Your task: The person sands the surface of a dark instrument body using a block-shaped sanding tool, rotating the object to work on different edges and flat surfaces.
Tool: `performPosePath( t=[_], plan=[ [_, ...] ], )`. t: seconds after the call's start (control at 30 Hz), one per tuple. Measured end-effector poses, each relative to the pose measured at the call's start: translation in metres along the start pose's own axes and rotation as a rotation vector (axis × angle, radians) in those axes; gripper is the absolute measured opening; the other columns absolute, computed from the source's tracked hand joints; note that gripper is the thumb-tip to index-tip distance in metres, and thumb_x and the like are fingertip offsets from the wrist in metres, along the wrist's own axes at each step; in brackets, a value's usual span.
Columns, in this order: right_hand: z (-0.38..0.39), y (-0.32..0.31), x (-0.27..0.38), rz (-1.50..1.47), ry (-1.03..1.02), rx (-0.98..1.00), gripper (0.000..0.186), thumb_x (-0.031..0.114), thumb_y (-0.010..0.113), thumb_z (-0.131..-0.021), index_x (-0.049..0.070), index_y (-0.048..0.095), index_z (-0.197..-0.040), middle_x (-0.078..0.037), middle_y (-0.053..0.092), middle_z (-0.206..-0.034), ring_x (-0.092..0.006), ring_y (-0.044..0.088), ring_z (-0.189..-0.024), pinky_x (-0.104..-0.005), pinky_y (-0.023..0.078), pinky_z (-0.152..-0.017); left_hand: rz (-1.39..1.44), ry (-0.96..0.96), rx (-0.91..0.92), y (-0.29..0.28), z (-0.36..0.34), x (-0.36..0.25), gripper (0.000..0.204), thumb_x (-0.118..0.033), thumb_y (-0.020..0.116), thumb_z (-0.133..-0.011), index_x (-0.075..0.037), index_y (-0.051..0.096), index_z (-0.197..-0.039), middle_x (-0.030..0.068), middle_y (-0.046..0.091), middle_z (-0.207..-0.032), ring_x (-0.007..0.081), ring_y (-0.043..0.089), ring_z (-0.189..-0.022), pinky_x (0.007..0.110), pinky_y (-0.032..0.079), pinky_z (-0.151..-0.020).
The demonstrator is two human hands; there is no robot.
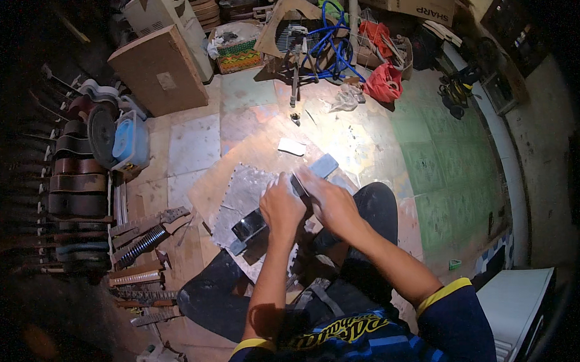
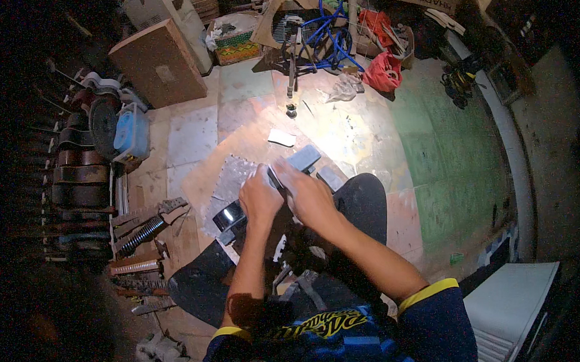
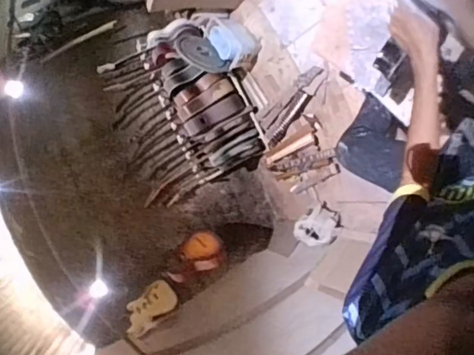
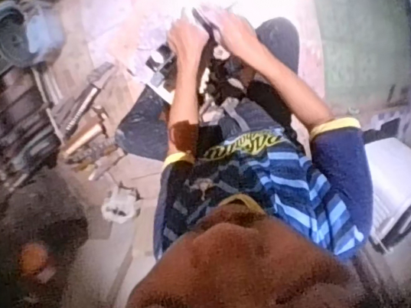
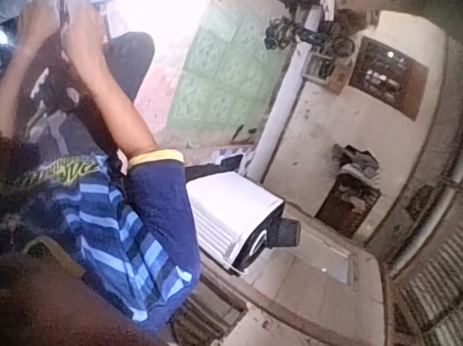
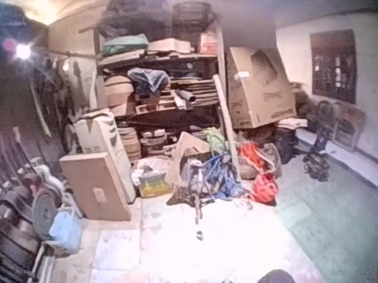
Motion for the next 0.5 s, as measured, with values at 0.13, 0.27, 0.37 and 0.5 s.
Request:
performPosePath(
  t=[0.13,0.27,0.37,0.5],
  plan=[
    [0.007,-0.004,0.007,0.005,0.071,0.052,0.079,-0.008,0.059,-0.077,0.014,0.047,-0.152,-0.016,0.047,-0.156,-0.0407,0.066,-0.112,-0.0454,0.058,-0.088,-0.01,0.018,0.029,-0.001,-0.006,0.002,0.03,-0.027,0.068,-0.089,-0.002,0.066,-0.104,0.0281,0.07,-0.099,0.0486,0.068,-0.096,0.056,0.053,-0.084],
    [0.011,-0.001,0.009,0.15,0.042,0.034,0.075,-0.004,0.059,-0.079,0.012,0.048,-0.151,-0.014,0.046,-0.157,-0.0378,0.069,-0.1,-0.0461,0.059,-0.082,-0.033,0.049,-0.037,0.008,-0.001,0.006,0.034,-0.032,0.065,-0.09,-0.002,0.066,-0.105,0.0275,0.071,-0.094,0.0483,0.068,-0.093,0.056,0.053,-0.082],
    [0.002,0.003,0.013,0.213,0.007,0.03,0.068,-0.001,0.057,-0.083,0.011,0.049,-0.15,-0.014,0.046,-0.158,-0.0345,0.071,-0.086,-0.0464,0.059,-0.076,-0.024,0.014,-0.013,0.01,-0.003,0.012,0.033,-0.028,0.065,-0.09,-0.001,0.066,-0.109,0.0274,0.07,-0.097,0.0476,0.068,-0.095,0.055,0.053,-0.084],
    [0.017,-0.007,0.015,0.223,0.011,0.086,0.072,-0.002,0.059,-0.08,0.012,0.048,-0.15,-0.012,0.044,-0.16,-0.0348,0.071,-0.091,-0.045,0.059,-0.077,-0.038,0.013,0.056,-0.005,-0.001,-0.003,0.034,-0.021,0.064,-0.09,0.001,0.066,-0.116,0.0277,0.07,-0.102,0.0457,0.068,-0.098,0.053,0.053,-0.087]
  ],
)
Point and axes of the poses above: each hand's wrist, its own z-axis away from the middle knuckle, its own y-axis out of the palm, x = y × z, the point moved 4 cm from there along -z, towards the middle knuckle
